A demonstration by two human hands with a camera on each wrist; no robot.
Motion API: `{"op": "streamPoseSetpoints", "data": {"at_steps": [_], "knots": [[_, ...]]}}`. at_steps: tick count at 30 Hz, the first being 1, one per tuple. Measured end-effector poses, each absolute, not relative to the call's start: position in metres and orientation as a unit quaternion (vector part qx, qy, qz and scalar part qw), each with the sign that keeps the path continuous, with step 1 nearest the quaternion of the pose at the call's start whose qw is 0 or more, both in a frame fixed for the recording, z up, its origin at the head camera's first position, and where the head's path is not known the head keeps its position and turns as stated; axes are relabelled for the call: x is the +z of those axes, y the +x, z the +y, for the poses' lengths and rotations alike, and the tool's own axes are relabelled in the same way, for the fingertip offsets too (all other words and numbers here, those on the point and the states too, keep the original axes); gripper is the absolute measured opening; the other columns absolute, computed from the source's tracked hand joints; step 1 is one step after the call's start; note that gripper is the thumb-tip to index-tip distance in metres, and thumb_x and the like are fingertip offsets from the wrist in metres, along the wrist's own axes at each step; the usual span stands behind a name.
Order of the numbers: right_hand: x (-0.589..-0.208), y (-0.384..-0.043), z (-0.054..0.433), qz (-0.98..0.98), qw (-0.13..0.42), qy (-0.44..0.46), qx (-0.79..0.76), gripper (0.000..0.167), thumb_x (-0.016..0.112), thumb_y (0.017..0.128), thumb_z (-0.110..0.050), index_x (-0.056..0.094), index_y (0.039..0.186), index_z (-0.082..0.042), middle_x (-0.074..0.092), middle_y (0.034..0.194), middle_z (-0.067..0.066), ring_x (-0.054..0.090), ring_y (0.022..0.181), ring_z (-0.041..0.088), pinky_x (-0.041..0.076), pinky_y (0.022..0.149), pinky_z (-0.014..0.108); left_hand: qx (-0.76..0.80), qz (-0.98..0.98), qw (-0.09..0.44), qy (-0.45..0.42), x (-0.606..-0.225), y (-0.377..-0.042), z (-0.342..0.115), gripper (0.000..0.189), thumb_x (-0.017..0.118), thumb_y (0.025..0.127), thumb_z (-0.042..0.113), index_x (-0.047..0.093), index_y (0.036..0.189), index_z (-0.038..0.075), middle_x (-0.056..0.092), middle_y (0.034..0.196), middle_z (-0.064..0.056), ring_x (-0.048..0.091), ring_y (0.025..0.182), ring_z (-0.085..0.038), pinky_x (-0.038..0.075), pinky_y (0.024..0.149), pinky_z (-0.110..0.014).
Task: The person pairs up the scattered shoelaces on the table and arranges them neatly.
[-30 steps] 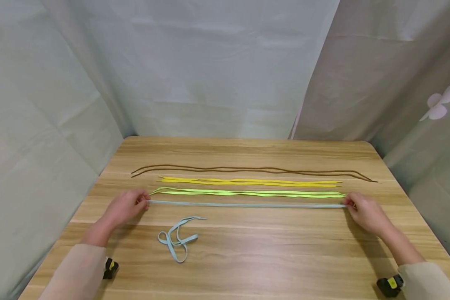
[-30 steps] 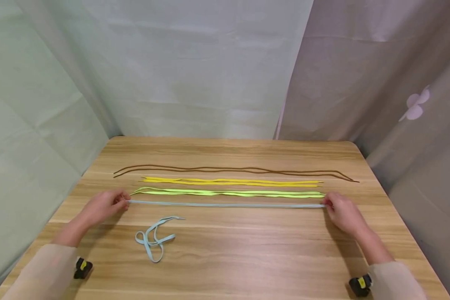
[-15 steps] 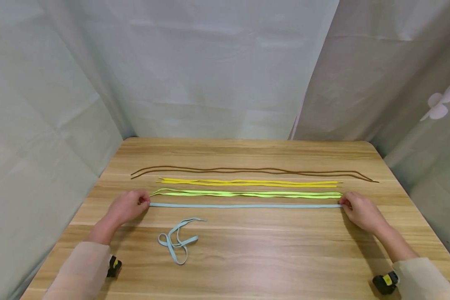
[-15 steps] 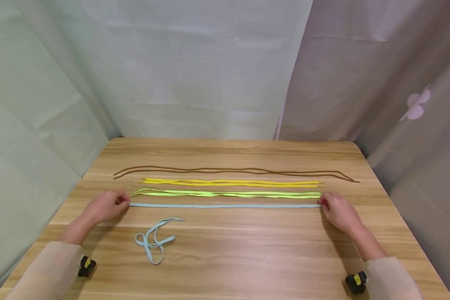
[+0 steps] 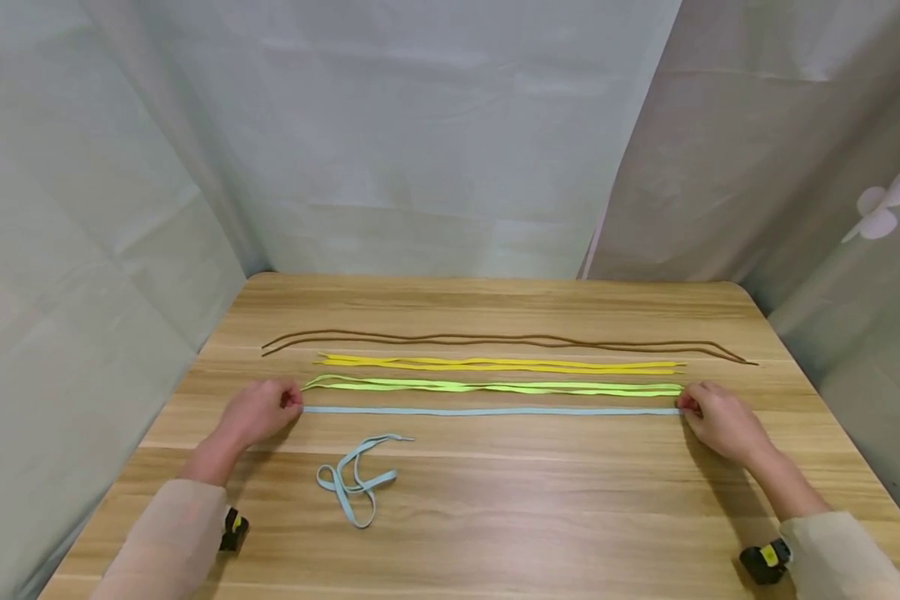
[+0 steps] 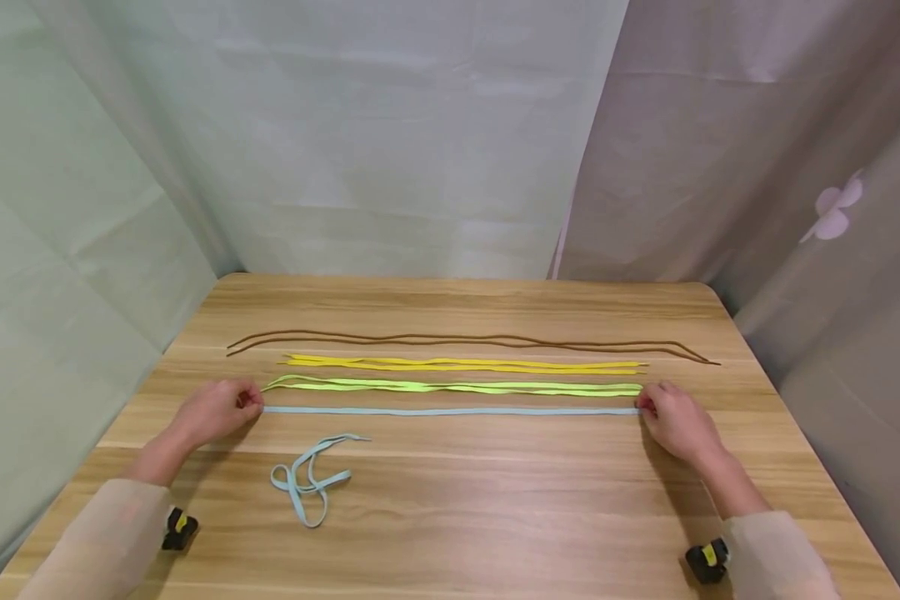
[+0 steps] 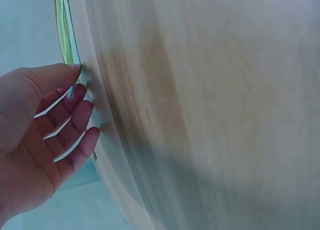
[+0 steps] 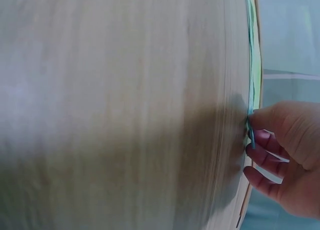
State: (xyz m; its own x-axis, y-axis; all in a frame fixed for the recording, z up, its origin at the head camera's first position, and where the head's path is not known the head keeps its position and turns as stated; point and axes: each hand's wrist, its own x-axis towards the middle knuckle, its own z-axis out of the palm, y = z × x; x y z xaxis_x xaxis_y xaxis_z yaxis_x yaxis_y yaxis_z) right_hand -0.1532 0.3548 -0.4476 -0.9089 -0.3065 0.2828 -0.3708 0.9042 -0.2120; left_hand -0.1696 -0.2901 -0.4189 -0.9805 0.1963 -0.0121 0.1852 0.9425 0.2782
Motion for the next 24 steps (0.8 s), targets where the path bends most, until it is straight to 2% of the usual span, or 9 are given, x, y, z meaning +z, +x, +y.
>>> {"op": "streamPoseSetpoints", "data": {"at_steps": [7, 14, 21, 24], "knots": [[-0.446, -0.153, 0.354, -0.966, 0.132, 0.179, 0.132, 0.016, 0.071, 0.069, 0.002, 0.060, 0.075, -0.008, 0.055, 0.074, 0.005, 0.054, 0.067, 0.023, 0.045, 0.058, 0.040, 0.145, 0.985, 0.021, 0.090, -0.417, -0.168, -0.288, 0.003, 0.065, 0.079, 0.013, 0.062, 0.078, 0.013, 0.060, 0.076, 0.000, 0.052, 0.067, -0.016, 0.042, 0.058, -0.034], [-0.441, -0.149, 0.350, -0.967, 0.120, 0.179, 0.134, 0.011, 0.068, 0.074, -0.001, 0.064, 0.082, -0.006, 0.060, 0.081, 0.008, 0.058, 0.075, 0.029, 0.047, 0.064, 0.046, 0.152, 0.983, 0.011, 0.102, -0.412, -0.160, -0.287, 0.010, 0.067, 0.079, 0.014, 0.065, 0.087, 0.010, 0.064, 0.090, -0.009, 0.061, 0.082, -0.027, 0.048, 0.068, -0.046], [-0.437, -0.151, 0.329, -0.942, 0.214, 0.235, 0.109, 0.017, 0.073, 0.067, -0.001, 0.064, 0.081, -0.005, 0.059, 0.075, 0.006, 0.057, 0.064, 0.022, 0.045, 0.054, 0.037, 0.143, 0.981, -0.017, 0.132, -0.403, -0.149, -0.279, 0.021, 0.069, 0.078, 0.015, 0.066, 0.098, 0.007, 0.064, 0.102, -0.015, 0.062, 0.088, -0.033, 0.049, 0.069, -0.049], [-0.436, -0.153, 0.316, -0.934, 0.228, 0.253, 0.107, 0.020, 0.075, 0.066, -0.002, 0.064, 0.081, -0.006, 0.057, 0.074, 0.004, 0.054, 0.062, 0.019, 0.042, 0.052, 0.035, 0.138, 0.979, -0.033, 0.149, -0.399, -0.145, -0.273, 0.022, 0.070, 0.078, 0.014, 0.066, 0.099, 0.007, 0.063, 0.105, -0.017, 0.062, 0.088, -0.034, 0.050, 0.069, -0.049]]}}
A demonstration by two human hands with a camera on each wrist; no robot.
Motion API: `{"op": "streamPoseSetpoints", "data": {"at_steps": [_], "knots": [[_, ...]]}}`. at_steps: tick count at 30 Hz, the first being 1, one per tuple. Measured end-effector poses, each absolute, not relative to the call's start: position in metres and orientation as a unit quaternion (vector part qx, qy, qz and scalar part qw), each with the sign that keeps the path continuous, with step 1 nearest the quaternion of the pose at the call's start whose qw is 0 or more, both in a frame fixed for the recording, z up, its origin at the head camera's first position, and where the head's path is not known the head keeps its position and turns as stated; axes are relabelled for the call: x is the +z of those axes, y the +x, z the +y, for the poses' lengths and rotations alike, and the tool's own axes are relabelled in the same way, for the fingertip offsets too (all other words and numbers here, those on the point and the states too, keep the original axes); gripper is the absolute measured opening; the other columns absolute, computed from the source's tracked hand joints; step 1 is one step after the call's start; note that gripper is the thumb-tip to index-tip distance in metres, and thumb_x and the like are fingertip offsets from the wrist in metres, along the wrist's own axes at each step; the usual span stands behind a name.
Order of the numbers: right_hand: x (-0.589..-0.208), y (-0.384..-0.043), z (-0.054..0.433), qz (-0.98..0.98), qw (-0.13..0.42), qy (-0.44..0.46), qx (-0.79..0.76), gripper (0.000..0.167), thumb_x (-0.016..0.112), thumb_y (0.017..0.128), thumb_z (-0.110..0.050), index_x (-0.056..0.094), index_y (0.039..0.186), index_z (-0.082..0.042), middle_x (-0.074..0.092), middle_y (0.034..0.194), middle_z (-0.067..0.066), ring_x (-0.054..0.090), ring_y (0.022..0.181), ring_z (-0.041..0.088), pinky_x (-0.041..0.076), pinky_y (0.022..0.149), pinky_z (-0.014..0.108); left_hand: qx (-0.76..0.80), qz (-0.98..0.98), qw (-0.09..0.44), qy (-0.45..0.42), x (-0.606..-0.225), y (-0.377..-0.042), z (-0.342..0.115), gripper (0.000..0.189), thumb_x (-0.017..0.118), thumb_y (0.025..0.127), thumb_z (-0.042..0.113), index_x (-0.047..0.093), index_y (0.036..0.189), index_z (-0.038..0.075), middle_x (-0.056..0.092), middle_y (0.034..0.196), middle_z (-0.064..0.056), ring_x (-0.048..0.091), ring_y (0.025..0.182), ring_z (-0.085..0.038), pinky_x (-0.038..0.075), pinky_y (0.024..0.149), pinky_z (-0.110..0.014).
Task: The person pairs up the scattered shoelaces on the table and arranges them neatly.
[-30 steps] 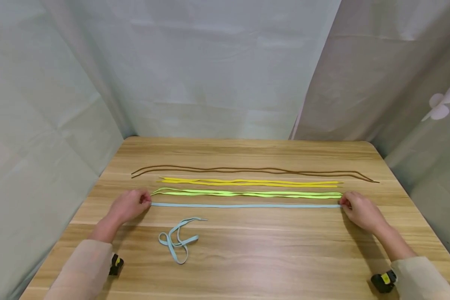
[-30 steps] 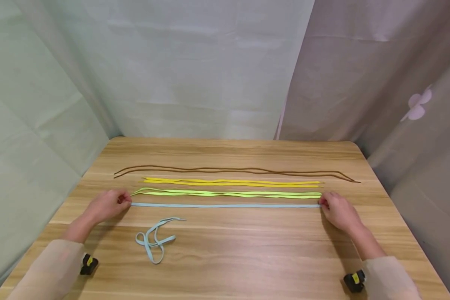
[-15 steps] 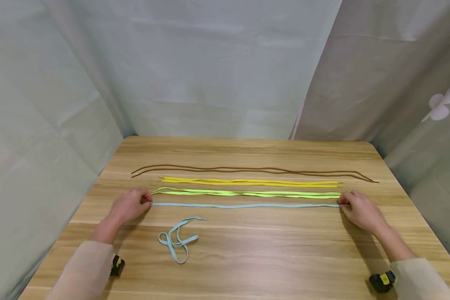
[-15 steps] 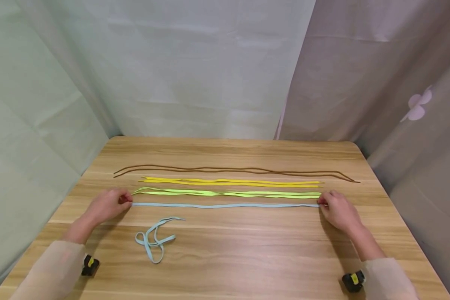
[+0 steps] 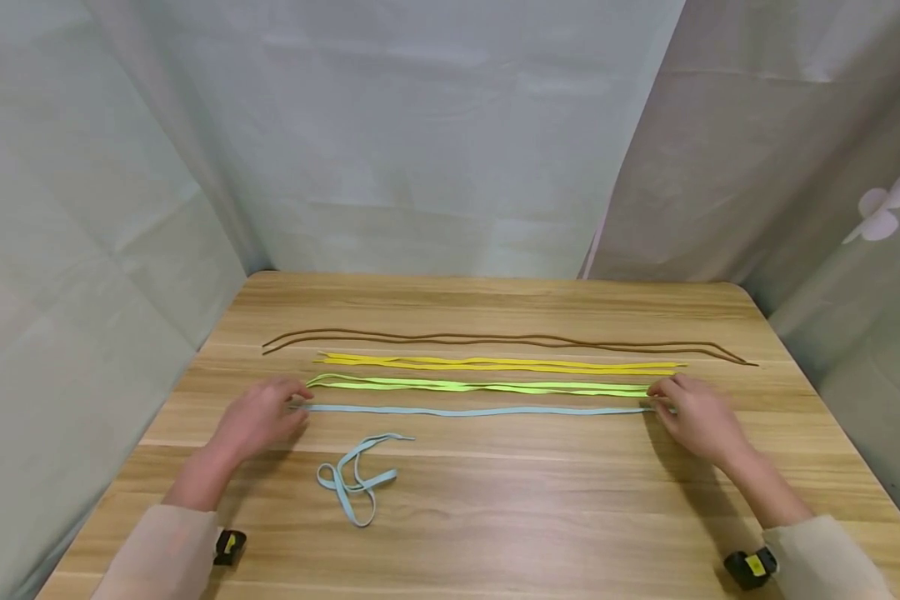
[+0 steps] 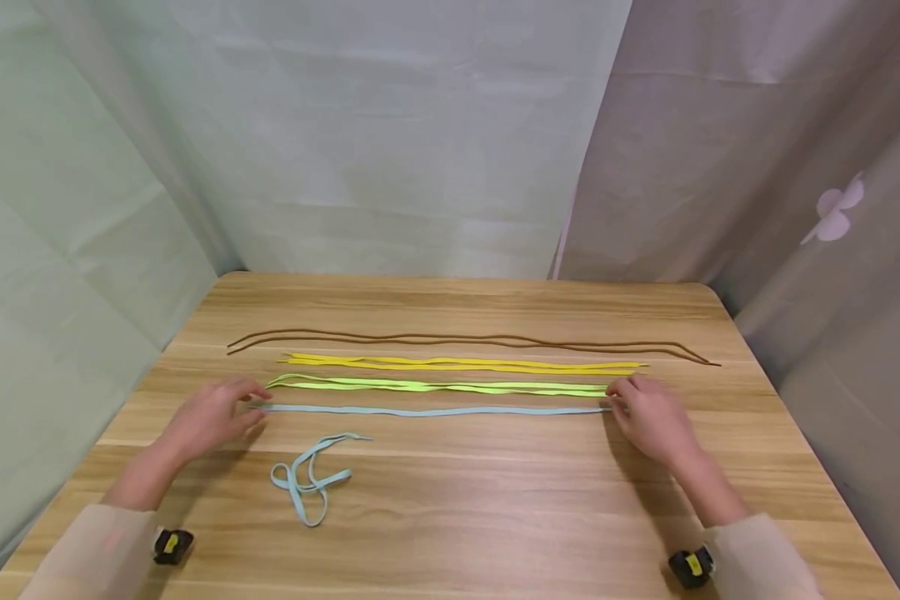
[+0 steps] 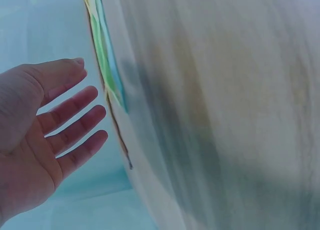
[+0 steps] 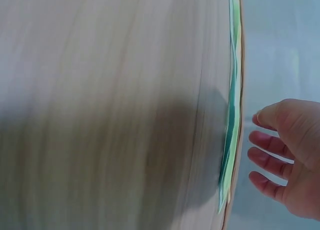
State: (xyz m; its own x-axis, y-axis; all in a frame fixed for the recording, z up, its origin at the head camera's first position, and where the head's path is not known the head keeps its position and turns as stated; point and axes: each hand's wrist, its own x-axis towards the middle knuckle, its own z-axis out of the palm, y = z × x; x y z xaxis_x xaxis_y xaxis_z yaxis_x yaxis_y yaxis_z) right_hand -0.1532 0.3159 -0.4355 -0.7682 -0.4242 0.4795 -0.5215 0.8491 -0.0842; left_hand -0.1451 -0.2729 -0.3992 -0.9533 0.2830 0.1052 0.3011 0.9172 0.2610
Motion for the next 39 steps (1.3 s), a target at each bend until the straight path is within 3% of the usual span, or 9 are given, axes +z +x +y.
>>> {"op": "streamPoseSetpoints", "data": {"at_steps": [7, 15, 21, 27, 32, 39], "knots": [[-0.433, -0.156, 0.286, -0.931, 0.198, 0.279, 0.125, 0.019, 0.075, 0.070, -0.005, 0.065, 0.085, -0.009, 0.058, 0.079, 0.001, 0.052, 0.063, 0.014, 0.041, 0.051, 0.028, -0.133, -0.974, 0.059, -0.172, -0.389, -0.136, -0.261, 0.023, 0.071, 0.077, 0.012, 0.066, 0.099, 0.007, 0.063, 0.103, -0.015, 0.062, 0.089, -0.033, 0.051, 0.069, -0.047], [-0.433, -0.162, 0.255, -0.917, 0.181, 0.326, 0.140, 0.019, 0.075, 0.071, -0.003, 0.065, 0.087, -0.008, 0.061, 0.083, 0.002, 0.059, 0.071, 0.017, 0.048, 0.059, 0.031, -0.121, -0.965, 0.087, -0.214, -0.392, -0.123, -0.244, 0.025, 0.076, 0.071, 0.015, 0.066, 0.094, 0.011, 0.064, 0.093, -0.006, 0.063, 0.082, -0.027, 0.051, 0.061, -0.039], [-0.432, -0.166, 0.229, -0.909, 0.166, 0.357, 0.135, 0.017, 0.075, 0.072, -0.005, 0.066, 0.086, -0.009, 0.061, 0.083, 0.001, 0.059, 0.072, 0.016, 0.049, 0.061, 0.029, -0.110, -0.965, 0.059, -0.230, -0.396, -0.115, -0.230, 0.030, 0.078, 0.070, 0.022, 0.066, 0.096, 0.012, 0.063, 0.096, -0.003, 0.063, 0.086, -0.024, 0.051, 0.064, -0.039], [-0.430, -0.166, 0.200, -0.901, 0.148, 0.384, 0.134, 0.017, 0.075, 0.074, -0.010, 0.066, 0.088, -0.011, 0.061, 0.086, 0.001, 0.060, 0.075, 0.016, 0.049, 0.065, 0.029, -0.097, -0.964, 0.025, -0.245, -0.400, -0.112, -0.220, 0.032, 0.078, 0.070, 0.026, 0.065, 0.096, 0.013, 0.059, 0.088, 0.002, 0.058, 0.079, -0.014, 0.049, 0.063, -0.033], [-0.428, -0.167, 0.177, -0.892, 0.135, 0.410, 0.137, 0.017, 0.074, 0.076, -0.013, 0.066, 0.090, -0.011, 0.058, 0.085, 0.000, 0.057, 0.075, 0.014, 0.048, 0.066, 0.029, -0.105, -0.965, -0.002, -0.239, -0.406, -0.112, -0.215, 0.026, 0.078, 0.069, 0.027, 0.063, 0.088, 0.016, 0.057, 0.082, 0.007, 0.054, 0.075, -0.008, 0.046, 0.063, -0.029], [-0.428, -0.167, 0.145, -0.885, 0.132, 0.429, 0.127, 0.016, 0.071, 0.079, -0.016, 0.065, 0.093, -0.014, 0.058, 0.087, -0.001, 0.055, 0.077, 0.014, 0.048, 0.067, 0.027, -0.109, -0.969, -0.057, -0.213, -0.408, -0.112, -0.209, 0.022, 0.077, 0.071, 0.022, 0.056, 0.075, 0.018, 0.044, 0.071, 0.008, 0.039, 0.062, -0.006, 0.033, 0.052, -0.021]]}}
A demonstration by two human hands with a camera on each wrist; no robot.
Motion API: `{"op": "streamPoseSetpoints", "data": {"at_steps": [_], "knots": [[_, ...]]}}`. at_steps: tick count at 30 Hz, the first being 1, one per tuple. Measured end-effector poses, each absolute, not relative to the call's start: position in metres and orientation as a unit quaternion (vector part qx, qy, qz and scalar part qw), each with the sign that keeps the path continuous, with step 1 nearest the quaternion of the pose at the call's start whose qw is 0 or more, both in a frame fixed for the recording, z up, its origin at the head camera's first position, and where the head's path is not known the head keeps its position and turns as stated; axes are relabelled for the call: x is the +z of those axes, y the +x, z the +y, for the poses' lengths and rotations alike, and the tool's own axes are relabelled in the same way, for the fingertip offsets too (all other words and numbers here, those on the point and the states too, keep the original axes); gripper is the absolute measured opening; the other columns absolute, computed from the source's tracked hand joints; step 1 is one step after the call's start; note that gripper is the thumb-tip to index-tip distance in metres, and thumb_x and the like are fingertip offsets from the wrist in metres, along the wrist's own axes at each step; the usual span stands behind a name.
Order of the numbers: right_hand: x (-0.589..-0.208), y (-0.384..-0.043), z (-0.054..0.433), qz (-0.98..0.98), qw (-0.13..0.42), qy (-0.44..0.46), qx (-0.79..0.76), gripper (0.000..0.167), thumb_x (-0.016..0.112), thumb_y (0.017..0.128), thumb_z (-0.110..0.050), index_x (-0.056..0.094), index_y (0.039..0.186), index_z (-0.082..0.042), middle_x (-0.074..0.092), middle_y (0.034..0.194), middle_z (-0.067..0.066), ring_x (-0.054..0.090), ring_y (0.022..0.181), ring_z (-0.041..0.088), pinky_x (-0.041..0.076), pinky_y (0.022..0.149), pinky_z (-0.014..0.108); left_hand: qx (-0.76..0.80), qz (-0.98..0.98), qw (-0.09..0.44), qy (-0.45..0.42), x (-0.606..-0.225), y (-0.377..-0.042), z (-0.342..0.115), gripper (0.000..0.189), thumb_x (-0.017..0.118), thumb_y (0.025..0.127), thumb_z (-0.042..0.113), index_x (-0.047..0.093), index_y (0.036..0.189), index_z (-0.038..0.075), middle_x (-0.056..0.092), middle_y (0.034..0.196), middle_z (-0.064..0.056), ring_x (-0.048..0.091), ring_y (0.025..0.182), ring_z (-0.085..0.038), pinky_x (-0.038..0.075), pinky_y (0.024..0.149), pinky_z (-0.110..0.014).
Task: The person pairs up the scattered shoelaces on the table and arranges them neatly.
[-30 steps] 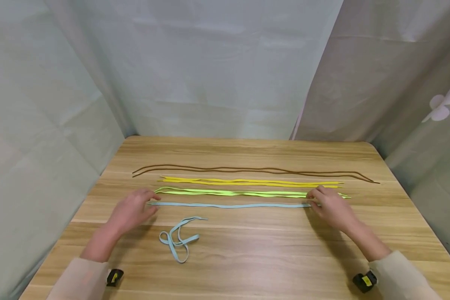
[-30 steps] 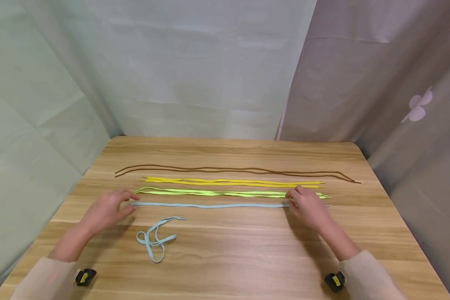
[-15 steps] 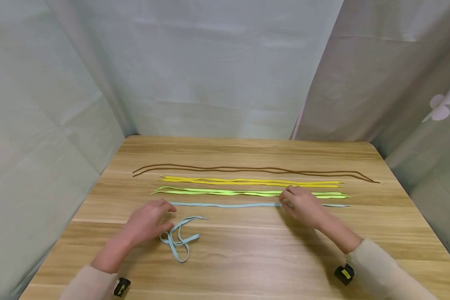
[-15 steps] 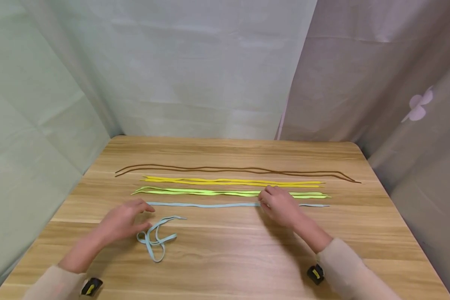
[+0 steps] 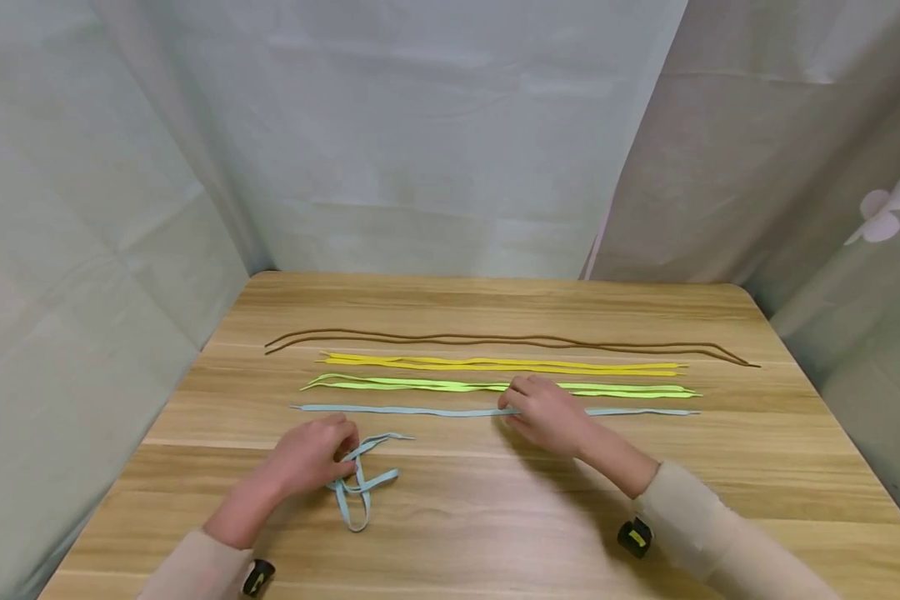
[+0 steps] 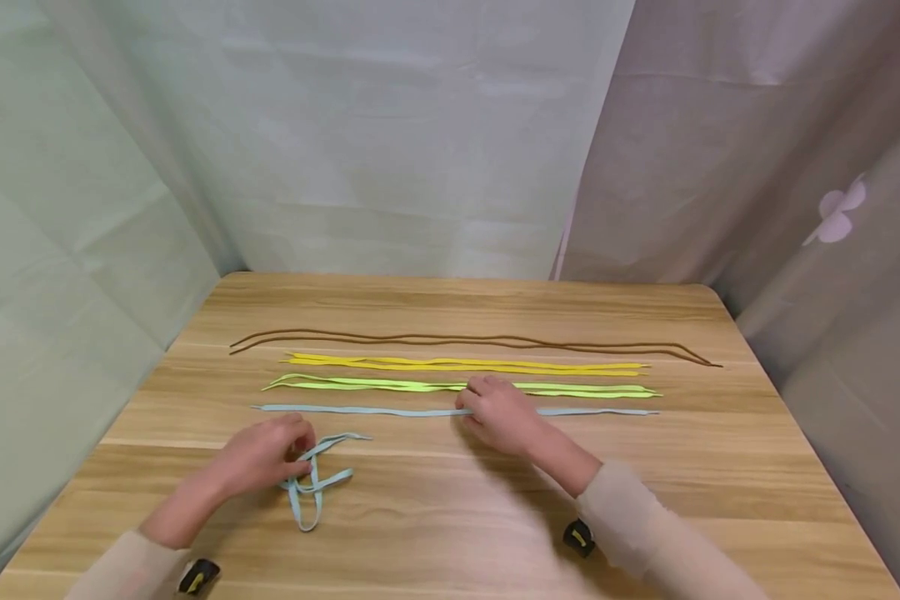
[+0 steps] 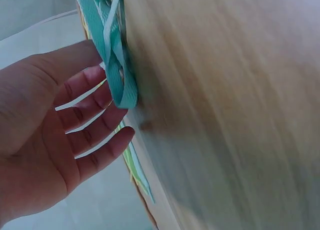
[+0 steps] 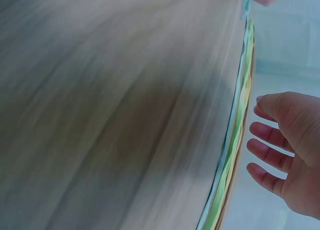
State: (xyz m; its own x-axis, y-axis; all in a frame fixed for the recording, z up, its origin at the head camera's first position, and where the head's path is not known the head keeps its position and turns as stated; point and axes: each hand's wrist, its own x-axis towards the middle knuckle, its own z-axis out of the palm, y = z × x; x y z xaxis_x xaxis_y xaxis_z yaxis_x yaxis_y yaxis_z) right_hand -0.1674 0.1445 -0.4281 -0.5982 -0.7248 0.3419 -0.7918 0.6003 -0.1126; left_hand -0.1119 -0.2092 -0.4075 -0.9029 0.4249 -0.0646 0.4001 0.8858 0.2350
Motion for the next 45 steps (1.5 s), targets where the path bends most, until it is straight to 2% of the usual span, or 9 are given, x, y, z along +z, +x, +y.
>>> {"op": "streamPoseSetpoints", "data": {"at_steps": [5, 10, 12, 17, 20, 26, 32, 39, 45], "knots": [[-0.430, -0.165, 0.125, -0.880, 0.131, 0.441, 0.122, 0.016, 0.070, 0.078, -0.015, 0.065, 0.093, -0.015, 0.059, 0.088, -0.001, 0.056, 0.078, 0.016, 0.048, 0.068, 0.029, 0.117, 0.968, 0.058, 0.215, -0.409, -0.111, -0.206, 0.022, 0.074, 0.074, 0.016, 0.053, 0.069, 0.019, 0.044, 0.068, 0.009, 0.039, 0.060, -0.005, 0.033, 0.051, -0.020], [-0.429, -0.163, 0.110, -0.876, 0.114, 0.454, 0.114, 0.016, 0.068, 0.080, -0.014, 0.063, 0.096, -0.015, 0.061, 0.092, -0.001, 0.061, 0.085, 0.017, 0.049, 0.085, 0.036, 0.123, 0.967, 0.052, 0.215, -0.409, -0.111, -0.205, 0.024, 0.072, 0.077, 0.014, 0.051, 0.068, 0.020, 0.044, 0.064, 0.012, 0.039, 0.057, -0.004, 0.033, 0.050, -0.020], [-0.427, -0.163, 0.104, -0.877, 0.107, 0.455, 0.112, 0.016, 0.067, 0.081, -0.015, 0.063, 0.097, -0.016, 0.061, 0.095, -0.001, 0.061, 0.089, 0.017, 0.048, 0.087, 0.037, 0.126, 0.967, 0.046, 0.217, -0.408, -0.110, -0.205, 0.023, 0.071, 0.077, 0.013, 0.051, 0.068, 0.020, 0.044, 0.063, 0.012, 0.039, 0.057, -0.003, 0.033, 0.049, -0.020], [-0.423, -0.160, 0.090, -0.881, 0.083, 0.451, 0.112, 0.018, 0.066, 0.082, -0.018, 0.063, 0.100, -0.019, 0.061, 0.098, -0.003, 0.059, 0.088, 0.016, 0.049, 0.070, 0.028, 0.126, 0.969, 0.025, 0.211, -0.401, -0.107, -0.206, 0.024, 0.071, 0.077, 0.013, 0.051, 0.069, 0.022, 0.045, 0.064, 0.014, 0.039, 0.057, -0.003, 0.033, 0.049, -0.020], [-0.424, -0.159, 0.080, -0.881, 0.066, 0.456, 0.108, 0.021, 0.065, 0.083, -0.020, 0.062, 0.103, -0.020, 0.060, 0.099, -0.004, 0.059, 0.089, 0.014, 0.048, 0.070, 0.027, 0.124, 0.970, 0.010, 0.209, -0.394, -0.107, -0.208, 0.023, 0.071, 0.077, 0.011, 0.052, 0.069, 0.021, 0.046, 0.064, 0.013, 0.040, 0.056, -0.003, 0.033, 0.049, -0.019], [-0.426, -0.159, 0.059, -0.871, 0.054, 0.480, 0.093, 0.024, 0.065, 0.083, -0.024, 0.062, 0.106, -0.019, 0.060, 0.099, -0.004, 0.059, 0.090, 0.012, 0.047, 0.081, 0.029, 0.128, 0.972, -0.025, 0.193, -0.385, -0.108, -0.218, 0.018, 0.070, 0.079, 0.010, 0.056, 0.073, 0.020, 0.050, 0.066, 0.012, 0.041, 0.057, -0.002, 0.035, 0.050, -0.021], [-0.422, -0.160, 0.040, -0.875, 0.031, 0.476, 0.085, 0.028, 0.064, 0.085, -0.028, 0.060, 0.111, -0.019, 0.059, 0.104, -0.003, 0.058, 0.097, 0.012, 0.048, 0.081, 0.027, 0.134, 0.976, -0.038, 0.166, -0.381, -0.111, -0.236, 0.016, 0.069, 0.079, 0.009, 0.057, 0.076, 0.018, 0.052, 0.067, 0.010, 0.043, 0.057, -0.005, 0.035, 0.051, -0.024], [-0.420, -0.162, 0.020, -0.875, 0.022, 0.477, 0.081, 0.028, 0.064, 0.085, -0.028, 0.060, 0.111, -0.019, 0.058, 0.101, -0.004, 0.058, 0.092, 0.010, 0.048, 0.074, 0.024, 0.149, 0.978, -0.036, 0.142, -0.388, -0.115, -0.256, 0.015, 0.068, 0.078, 0.006, 0.058, 0.076, 0.016, 0.054, 0.067, 0.007, 0.044, 0.057, -0.007, 0.036, 0.051, -0.026], [-0.426, -0.163, 0.004, -0.884, 0.021, 0.463, 0.059, 0.021, 0.062, 0.086, -0.031, 0.061, 0.105, -0.022, 0.056, 0.096, -0.006, 0.055, 0.087, 0.008, 0.045, 0.068, 0.020, 0.158, 0.978, -0.036, 0.129, -0.395, -0.115, -0.266, 0.013, 0.068, 0.078, 0.004, 0.059, 0.077, 0.014, 0.056, 0.068, 0.006, 0.046, 0.058, -0.008, 0.037, 0.052, -0.027]]}}
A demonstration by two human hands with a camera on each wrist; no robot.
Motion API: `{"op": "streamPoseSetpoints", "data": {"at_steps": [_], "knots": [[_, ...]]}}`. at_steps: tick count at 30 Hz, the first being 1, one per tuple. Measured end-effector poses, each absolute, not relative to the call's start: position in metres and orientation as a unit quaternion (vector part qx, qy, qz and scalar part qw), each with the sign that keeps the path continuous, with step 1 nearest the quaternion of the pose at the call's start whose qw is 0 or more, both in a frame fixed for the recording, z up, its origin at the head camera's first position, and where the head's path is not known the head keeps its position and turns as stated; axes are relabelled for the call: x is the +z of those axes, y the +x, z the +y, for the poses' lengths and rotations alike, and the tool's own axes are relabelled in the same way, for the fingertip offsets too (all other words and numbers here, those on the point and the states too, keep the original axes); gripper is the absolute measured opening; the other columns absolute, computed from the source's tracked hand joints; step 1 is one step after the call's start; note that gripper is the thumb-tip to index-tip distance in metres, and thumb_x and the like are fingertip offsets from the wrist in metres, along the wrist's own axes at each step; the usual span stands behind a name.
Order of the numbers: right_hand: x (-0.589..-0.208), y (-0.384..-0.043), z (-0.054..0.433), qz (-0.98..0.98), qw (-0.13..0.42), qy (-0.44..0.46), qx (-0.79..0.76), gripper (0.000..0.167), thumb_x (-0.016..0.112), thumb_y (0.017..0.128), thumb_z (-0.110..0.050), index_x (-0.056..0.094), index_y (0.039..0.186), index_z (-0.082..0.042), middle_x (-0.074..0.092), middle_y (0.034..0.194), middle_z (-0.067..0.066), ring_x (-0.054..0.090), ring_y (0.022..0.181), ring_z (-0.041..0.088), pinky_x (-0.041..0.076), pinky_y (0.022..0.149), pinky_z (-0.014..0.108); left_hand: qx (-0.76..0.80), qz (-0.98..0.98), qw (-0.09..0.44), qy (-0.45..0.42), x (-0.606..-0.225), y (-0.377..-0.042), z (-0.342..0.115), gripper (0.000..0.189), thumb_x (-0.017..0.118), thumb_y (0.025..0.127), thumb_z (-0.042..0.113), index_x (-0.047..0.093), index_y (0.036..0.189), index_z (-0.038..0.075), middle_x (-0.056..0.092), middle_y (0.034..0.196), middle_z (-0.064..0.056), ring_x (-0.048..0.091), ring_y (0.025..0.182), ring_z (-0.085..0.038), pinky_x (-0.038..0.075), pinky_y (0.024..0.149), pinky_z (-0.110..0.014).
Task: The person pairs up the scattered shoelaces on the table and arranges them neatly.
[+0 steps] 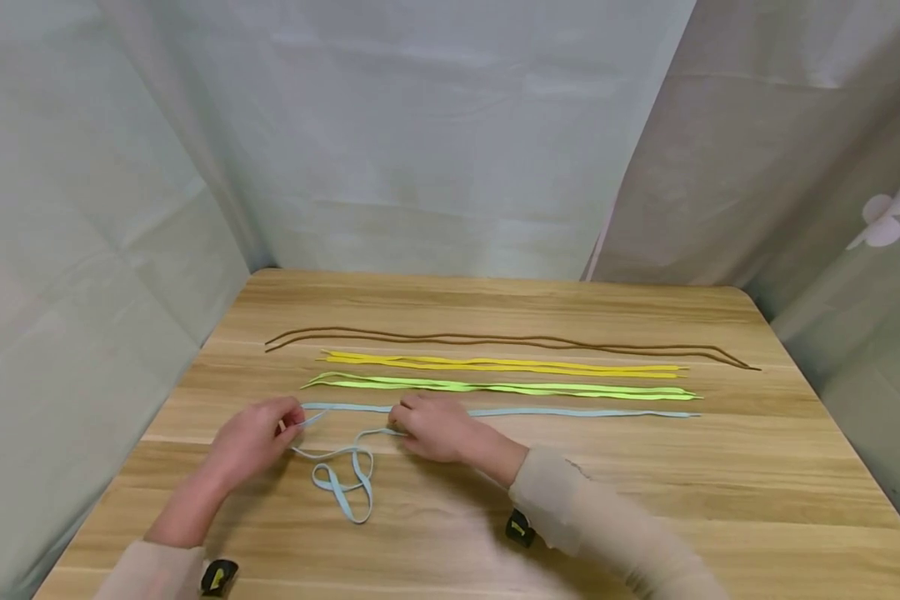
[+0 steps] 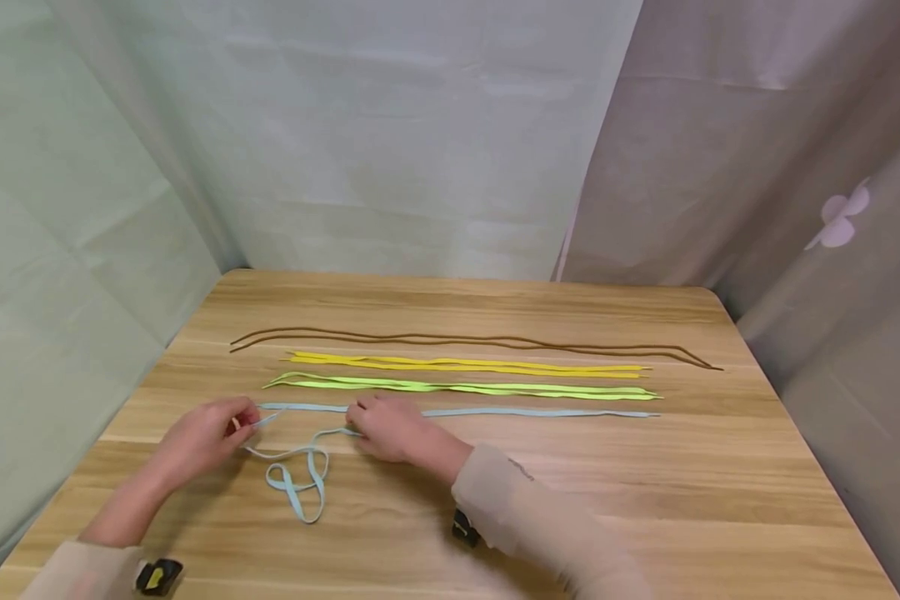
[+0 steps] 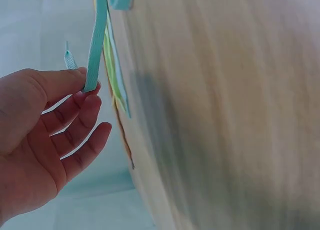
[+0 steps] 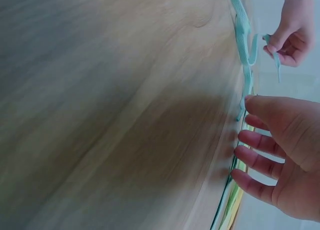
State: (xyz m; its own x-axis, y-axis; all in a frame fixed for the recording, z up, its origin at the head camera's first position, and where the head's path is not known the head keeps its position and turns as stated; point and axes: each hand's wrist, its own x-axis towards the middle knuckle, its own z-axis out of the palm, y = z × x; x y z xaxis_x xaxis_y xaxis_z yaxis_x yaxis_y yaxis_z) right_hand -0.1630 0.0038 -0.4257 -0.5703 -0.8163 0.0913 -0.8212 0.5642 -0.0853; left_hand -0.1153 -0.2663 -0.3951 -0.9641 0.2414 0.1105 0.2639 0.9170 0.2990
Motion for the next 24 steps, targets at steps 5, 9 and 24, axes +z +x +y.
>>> {"op": "streamPoseSetpoints", "data": {"at_steps": [5, 9, 24], "knots": [[-0.428, -0.161, -0.005, -0.884, 0.048, 0.464, 0.029, 0.013, 0.061, 0.087, -0.032, 0.060, 0.097, -0.023, 0.054, 0.089, -0.006, 0.054, 0.082, 0.009, 0.042, 0.060, 0.019, -0.160, -0.979, 0.034, -0.122, -0.400, -0.116, -0.272, 0.012, 0.067, 0.078, 0.005, 0.059, 0.077, 0.014, 0.056, 0.068, 0.005, 0.047, 0.059, -0.009, 0.038, 0.053, -0.027], [-0.429, -0.157, -0.008, -0.880, 0.077, 0.468, -0.004, 0.011, 0.056, 0.091, -0.033, 0.059, 0.092, -0.022, 0.054, 0.086, -0.006, 0.053, 0.079, 0.011, 0.042, 0.058, 0.021, -0.161, -0.979, 0.036, -0.117, -0.403, -0.116, -0.274, 0.013, 0.067, 0.077, 0.005, 0.059, 0.076, 0.014, 0.055, 0.066, 0.007, 0.046, 0.058, -0.008, 0.037, 0.053, -0.027], [-0.424, -0.166, 0.036, -0.887, 0.010, 0.451, 0.101, 0.014, 0.054, 0.088, -0.009, 0.059, 0.097, -0.018, 0.060, 0.091, -0.006, 0.060, 0.080, 0.010, 0.041, 0.055, 0.017, -0.168, -0.981, 0.038, -0.091, -0.398, -0.115, -0.282, 0.010, 0.065, 0.080, 0.006, 0.058, 0.078, 0.014, 0.058, 0.069, 0.004, 0.046, 0.058, -0.010, 0.036, 0.051, -0.028]]}}
